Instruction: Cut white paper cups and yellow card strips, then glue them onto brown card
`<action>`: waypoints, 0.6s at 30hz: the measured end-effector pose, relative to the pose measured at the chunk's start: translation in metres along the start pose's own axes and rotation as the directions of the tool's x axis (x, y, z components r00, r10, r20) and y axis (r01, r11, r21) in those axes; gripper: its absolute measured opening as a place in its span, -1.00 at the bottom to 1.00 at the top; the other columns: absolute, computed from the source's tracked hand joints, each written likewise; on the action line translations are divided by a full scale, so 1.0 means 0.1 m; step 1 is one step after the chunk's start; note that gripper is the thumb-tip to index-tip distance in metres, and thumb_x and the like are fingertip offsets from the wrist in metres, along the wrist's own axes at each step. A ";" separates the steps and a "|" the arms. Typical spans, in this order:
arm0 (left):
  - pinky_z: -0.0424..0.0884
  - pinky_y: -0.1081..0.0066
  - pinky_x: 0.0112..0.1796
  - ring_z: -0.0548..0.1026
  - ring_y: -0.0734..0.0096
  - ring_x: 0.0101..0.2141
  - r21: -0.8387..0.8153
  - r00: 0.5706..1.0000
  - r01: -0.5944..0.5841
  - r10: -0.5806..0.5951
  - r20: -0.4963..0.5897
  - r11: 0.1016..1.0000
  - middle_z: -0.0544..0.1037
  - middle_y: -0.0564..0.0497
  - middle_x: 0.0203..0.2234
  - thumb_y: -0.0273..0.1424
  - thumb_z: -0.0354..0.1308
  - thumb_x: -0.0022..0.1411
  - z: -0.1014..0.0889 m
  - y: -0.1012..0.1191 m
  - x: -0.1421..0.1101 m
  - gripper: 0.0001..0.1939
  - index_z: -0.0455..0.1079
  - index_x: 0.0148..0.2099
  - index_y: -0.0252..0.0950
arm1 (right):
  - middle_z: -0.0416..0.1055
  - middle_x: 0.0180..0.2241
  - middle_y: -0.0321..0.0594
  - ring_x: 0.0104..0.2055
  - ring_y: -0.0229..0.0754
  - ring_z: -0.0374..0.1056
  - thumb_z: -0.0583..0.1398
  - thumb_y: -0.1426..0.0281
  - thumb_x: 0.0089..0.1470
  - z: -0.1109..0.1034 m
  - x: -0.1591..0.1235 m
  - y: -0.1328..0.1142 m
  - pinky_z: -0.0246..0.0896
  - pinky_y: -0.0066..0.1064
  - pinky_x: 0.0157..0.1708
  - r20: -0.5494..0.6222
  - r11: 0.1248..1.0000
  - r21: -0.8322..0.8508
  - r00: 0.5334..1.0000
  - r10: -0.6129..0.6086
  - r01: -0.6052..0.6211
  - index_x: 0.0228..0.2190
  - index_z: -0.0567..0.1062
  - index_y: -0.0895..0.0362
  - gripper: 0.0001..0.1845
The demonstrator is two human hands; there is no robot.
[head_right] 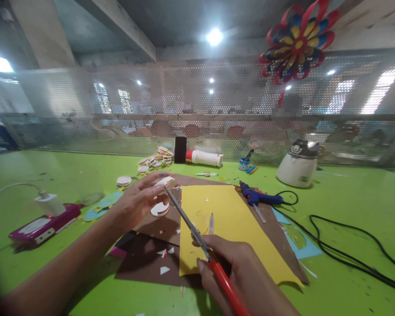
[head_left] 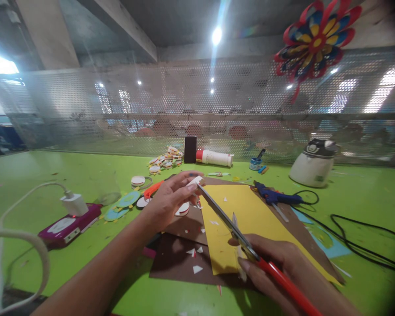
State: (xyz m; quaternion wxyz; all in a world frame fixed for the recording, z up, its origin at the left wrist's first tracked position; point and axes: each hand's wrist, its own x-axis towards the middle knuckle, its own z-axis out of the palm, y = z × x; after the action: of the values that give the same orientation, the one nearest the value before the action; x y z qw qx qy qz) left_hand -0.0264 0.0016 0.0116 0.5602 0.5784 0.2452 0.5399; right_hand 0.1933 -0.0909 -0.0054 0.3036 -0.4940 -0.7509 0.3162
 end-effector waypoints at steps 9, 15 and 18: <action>0.35 0.38 -0.35 0.46 0.34 -0.31 -0.024 1.000 0.022 -0.022 -0.014 0.999 0.52 -0.08 -0.28 -0.38 0.30 0.05 -0.01 0.00 0.01 -0.72 0.52 -0.14 -0.26 | 0.47 -0.56 -0.23 -0.51 -0.18 0.37 0.14 0.26 0.04 -0.02 0.00 0.02 0.24 -0.50 -0.56 -0.080 0.998 0.044 0.996 -0.041 0.044 -0.57 0.52 0.11 -0.72; 0.34 0.37 -0.35 0.47 0.30 -0.29 -0.029 1.000 0.028 -0.028 -0.014 0.999 0.54 -0.11 -0.27 -0.39 0.28 0.06 0.01 0.02 0.00 -0.73 0.52 -0.14 -0.27 | 0.43 -0.65 -0.22 -0.45 -0.10 0.43 0.15 0.18 0.05 -0.02 0.01 0.03 0.32 -0.47 -0.53 -0.085 0.997 0.069 0.996 -0.016 0.022 -0.59 0.55 0.11 -0.65; 0.35 0.37 -0.34 0.48 0.30 -0.27 -0.023 0.999 0.037 -0.037 -0.005 0.999 0.54 -0.11 -0.24 -0.39 0.28 0.06 0.01 0.02 0.00 -0.73 0.52 -0.13 -0.27 | 0.34 -0.74 -0.23 -0.47 -0.09 0.43 0.15 0.17 0.06 -0.01 0.01 0.05 0.30 -0.48 -0.56 -0.073 0.997 0.081 0.997 -0.007 0.013 -0.64 0.53 0.11 -0.61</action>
State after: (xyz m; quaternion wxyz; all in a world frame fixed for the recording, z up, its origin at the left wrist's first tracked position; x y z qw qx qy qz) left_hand -0.0267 0.0004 0.0137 0.5760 0.5658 0.2512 0.5339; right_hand 0.1961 -0.0885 -0.0084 0.3522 -0.4886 -0.7282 0.3271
